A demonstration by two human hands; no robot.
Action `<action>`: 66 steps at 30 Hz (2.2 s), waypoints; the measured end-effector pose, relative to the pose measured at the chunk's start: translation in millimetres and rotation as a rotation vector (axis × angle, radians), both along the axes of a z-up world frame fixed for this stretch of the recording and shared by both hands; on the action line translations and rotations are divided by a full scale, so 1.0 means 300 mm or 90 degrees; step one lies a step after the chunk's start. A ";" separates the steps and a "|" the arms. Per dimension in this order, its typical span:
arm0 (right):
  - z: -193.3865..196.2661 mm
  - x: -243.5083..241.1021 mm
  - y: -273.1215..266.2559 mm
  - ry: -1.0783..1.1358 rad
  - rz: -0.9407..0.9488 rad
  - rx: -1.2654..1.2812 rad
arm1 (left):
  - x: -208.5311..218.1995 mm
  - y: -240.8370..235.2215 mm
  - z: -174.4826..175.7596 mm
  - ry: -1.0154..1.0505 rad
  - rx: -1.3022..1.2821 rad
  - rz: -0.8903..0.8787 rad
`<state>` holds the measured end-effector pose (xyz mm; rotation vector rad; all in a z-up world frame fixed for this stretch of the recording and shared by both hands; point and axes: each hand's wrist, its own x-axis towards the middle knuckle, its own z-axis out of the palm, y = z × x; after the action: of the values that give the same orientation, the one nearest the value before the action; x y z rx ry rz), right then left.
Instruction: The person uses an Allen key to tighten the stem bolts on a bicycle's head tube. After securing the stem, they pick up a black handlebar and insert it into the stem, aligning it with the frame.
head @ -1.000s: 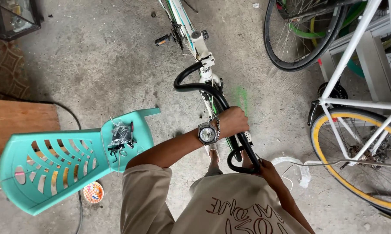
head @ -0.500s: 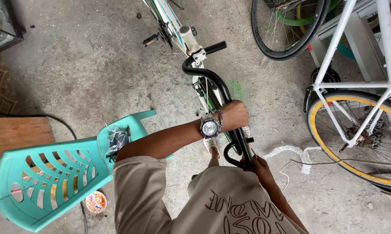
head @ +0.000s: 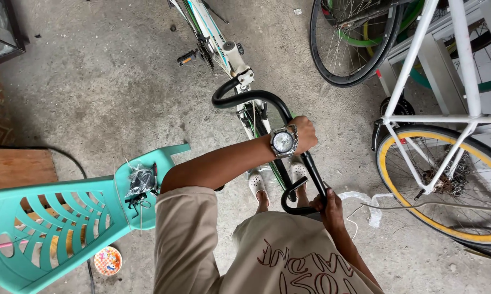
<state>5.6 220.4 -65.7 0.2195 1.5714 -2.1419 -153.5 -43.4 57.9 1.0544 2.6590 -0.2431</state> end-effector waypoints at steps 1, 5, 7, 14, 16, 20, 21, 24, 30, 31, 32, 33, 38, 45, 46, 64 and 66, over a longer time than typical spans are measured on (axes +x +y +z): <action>-0.007 -0.014 0.009 0.004 -0.012 -0.015 | 0.002 0.003 0.020 -0.012 -0.002 0.014; -0.012 -0.120 0.062 0.031 -0.013 -0.007 | 0.048 -0.021 0.045 -0.017 0.016 0.077; 0.050 -0.185 0.064 0.085 0.057 0.089 | 0.083 -0.040 0.050 -0.009 0.067 0.112; 0.094 -0.313 0.087 0.060 0.018 0.114 | 0.292 -0.077 0.184 0.164 0.202 0.214; 0.027 -0.335 0.133 0.067 -0.053 0.156 | 0.375 -0.081 0.137 0.084 0.227 0.277; 0.167 -0.411 0.098 0.186 0.010 0.311 | 0.516 -0.147 0.126 -0.038 0.261 0.375; 0.224 -0.421 0.063 0.229 0.045 0.334 | 0.544 -0.170 0.184 -0.042 0.274 0.406; 0.377 -0.483 -0.051 0.306 0.140 0.395 | 0.619 -0.210 0.310 -0.060 0.294 0.497; 0.694 -0.682 -0.395 0.270 0.415 0.366 | 0.631 -0.321 0.036 0.148 0.202 0.608; 0.701 -0.728 -0.455 0.245 0.457 0.319 | 0.617 -0.367 -0.048 0.239 0.107 0.606; 0.650 -0.756 -0.489 0.245 0.466 0.316 | 0.597 -0.388 -0.048 0.238 0.104 0.615; 0.602 -0.795 -0.524 0.359 0.464 0.333 | 0.566 -0.410 -0.048 0.203 0.110 0.674; 0.436 -0.936 -0.607 0.777 0.300 0.362 | 0.438 -0.477 0.065 0.233 0.148 0.781; 0.445 -1.046 -0.486 0.835 0.114 0.305 | 0.276 -0.525 0.084 0.186 0.323 0.734; 0.426 -1.089 -0.461 0.832 0.079 0.333 | 0.247 -0.531 0.082 0.190 0.337 0.708; 0.330 -1.186 -0.544 0.490 0.441 0.479 | 0.155 -0.412 -0.050 0.133 0.253 0.785; 0.330 -1.197 -0.591 0.425 0.468 0.439 | 0.181 -0.444 -0.055 0.152 0.240 0.785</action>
<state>-353.6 42.9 33.2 -0.8153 2.2407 -1.0857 -99.1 -176.6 41.3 -0.7067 3.0543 0.4160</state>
